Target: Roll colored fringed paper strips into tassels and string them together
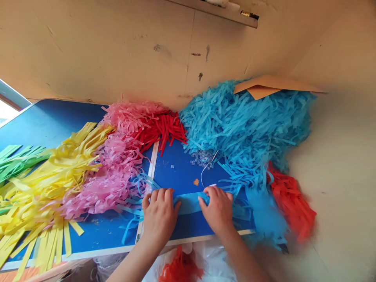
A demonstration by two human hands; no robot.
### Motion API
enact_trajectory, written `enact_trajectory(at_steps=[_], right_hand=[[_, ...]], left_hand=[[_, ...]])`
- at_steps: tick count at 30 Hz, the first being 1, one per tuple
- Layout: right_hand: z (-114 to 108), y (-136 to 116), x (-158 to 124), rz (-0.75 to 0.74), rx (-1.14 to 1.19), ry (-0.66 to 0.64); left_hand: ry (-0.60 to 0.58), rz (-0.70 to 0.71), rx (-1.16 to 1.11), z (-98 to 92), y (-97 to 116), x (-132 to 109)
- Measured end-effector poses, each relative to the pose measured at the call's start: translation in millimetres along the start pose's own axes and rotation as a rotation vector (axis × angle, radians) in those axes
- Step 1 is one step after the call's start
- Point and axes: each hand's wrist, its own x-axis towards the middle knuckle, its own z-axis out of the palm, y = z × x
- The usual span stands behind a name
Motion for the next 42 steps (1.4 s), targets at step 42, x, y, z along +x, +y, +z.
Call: enact_trajectory(at_steps=[42], right_hand=[[-3.0, 23.5, 11.0, -0.111, 0.251, -0.189]], left_hand=[[-0.233, 0.298, -0.194, 0.0, -29.6, 36.1]])
